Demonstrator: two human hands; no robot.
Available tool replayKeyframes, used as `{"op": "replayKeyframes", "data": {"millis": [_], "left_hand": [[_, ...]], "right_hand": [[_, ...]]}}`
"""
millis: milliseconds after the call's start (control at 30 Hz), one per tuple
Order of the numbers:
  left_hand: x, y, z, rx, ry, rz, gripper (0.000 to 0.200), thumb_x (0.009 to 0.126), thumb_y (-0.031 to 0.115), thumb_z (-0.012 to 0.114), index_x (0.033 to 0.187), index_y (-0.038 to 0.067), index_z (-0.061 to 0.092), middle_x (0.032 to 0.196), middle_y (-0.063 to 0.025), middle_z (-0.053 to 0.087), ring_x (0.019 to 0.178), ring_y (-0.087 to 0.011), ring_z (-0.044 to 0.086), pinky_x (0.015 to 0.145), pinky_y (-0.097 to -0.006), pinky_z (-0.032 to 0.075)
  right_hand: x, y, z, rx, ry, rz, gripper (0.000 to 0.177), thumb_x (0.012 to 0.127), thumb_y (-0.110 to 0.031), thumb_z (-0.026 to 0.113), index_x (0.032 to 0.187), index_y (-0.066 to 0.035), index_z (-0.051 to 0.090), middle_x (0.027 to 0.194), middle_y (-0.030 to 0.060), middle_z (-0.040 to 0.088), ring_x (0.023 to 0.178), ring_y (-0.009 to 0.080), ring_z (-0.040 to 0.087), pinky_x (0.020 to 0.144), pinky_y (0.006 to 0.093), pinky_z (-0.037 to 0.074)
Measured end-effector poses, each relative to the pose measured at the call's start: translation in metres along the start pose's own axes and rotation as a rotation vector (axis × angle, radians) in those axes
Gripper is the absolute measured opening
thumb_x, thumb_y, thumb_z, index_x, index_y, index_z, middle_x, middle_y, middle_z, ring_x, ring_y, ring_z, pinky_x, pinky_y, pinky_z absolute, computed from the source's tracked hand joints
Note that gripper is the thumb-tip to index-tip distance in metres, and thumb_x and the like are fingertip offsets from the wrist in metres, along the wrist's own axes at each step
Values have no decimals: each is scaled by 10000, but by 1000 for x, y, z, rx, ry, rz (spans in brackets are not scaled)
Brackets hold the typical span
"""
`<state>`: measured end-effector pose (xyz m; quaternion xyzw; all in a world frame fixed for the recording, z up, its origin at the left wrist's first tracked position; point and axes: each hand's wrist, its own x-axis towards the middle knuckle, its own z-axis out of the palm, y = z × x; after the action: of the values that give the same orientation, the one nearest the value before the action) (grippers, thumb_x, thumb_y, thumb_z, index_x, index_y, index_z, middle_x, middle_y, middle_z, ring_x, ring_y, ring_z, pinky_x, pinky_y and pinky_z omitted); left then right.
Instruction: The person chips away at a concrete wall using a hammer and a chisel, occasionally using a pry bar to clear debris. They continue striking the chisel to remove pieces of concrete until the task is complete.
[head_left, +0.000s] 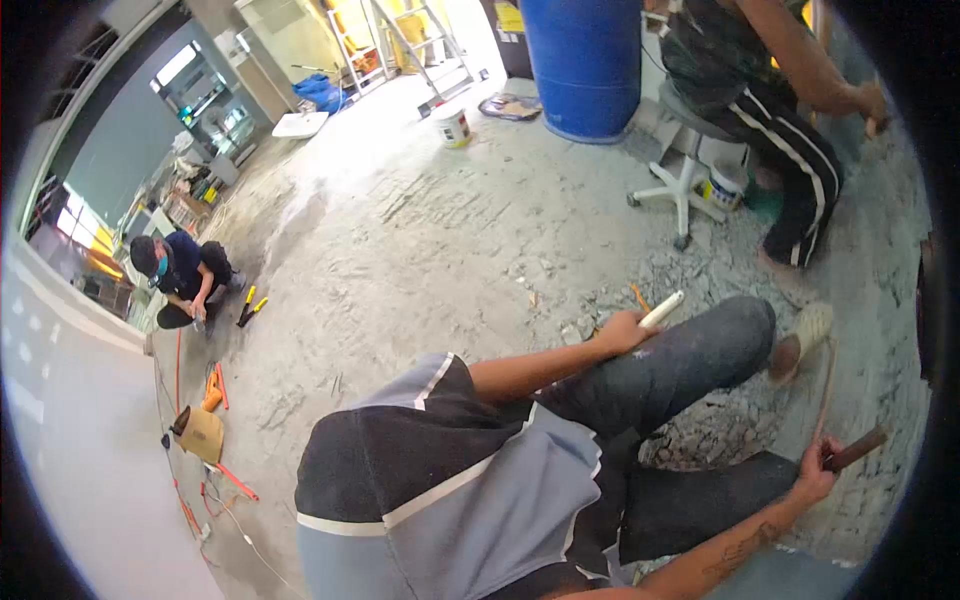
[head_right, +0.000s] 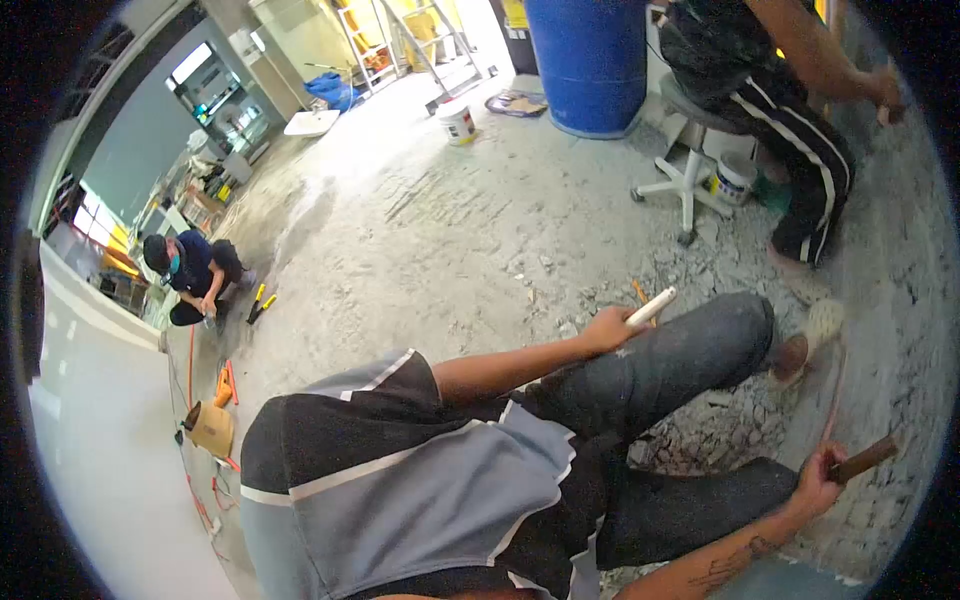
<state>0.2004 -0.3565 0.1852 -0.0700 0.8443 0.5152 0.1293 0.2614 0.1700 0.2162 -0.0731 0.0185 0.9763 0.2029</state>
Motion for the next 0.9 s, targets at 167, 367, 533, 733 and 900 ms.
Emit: {"op": "replayKeyframes", "data": {"millis": [167,367,533,733,900], "left_hand": [[9,-30,2,-53,74,140,494,785,443,694,1056,30,682,886,-188,697,838,-305,680,748,-420,498],[-18,-17,-13,-151,89,55,512,808,462,659,1119,55,677,927,-184,697,866,-327,672,778,-420,489],[-8,-34,-11,-201,107,126,487,825,459,644,1119,71,668,931,-177,695,894,-324,667,794,-421,482],[-11,-34,-11,-219,134,119,481,826,437,658,1110,48,667,932,-181,696,899,-316,668,800,-418,482],[-22,-21,-17,-169,93,93,453,839,426,658,1101,57,675,915,-163,699,868,-284,667,778,-406,486]], "right_hand": [[5,11,-2,-78,-46,45,135,972,-109,446,934,20,449,777,116,451,707,253,481,659,415,420],[-22,17,9,-33,3,-37,194,993,-145,425,1046,41,438,813,135,459,708,272,472,682,423,395],[-14,-4,4,132,19,40,205,999,-183,430,928,9,446,777,125,429,711,261,453,649,422,361],[-44,19,31,48,128,36,241,1000,-174,418,807,-30,431,729,113,420,671,247,425,619,414,338],[-26,-4,4,146,-106,66,197,1005,-102,396,832,-35,334,785,98,383,730,231,407,689,408,331]]}}
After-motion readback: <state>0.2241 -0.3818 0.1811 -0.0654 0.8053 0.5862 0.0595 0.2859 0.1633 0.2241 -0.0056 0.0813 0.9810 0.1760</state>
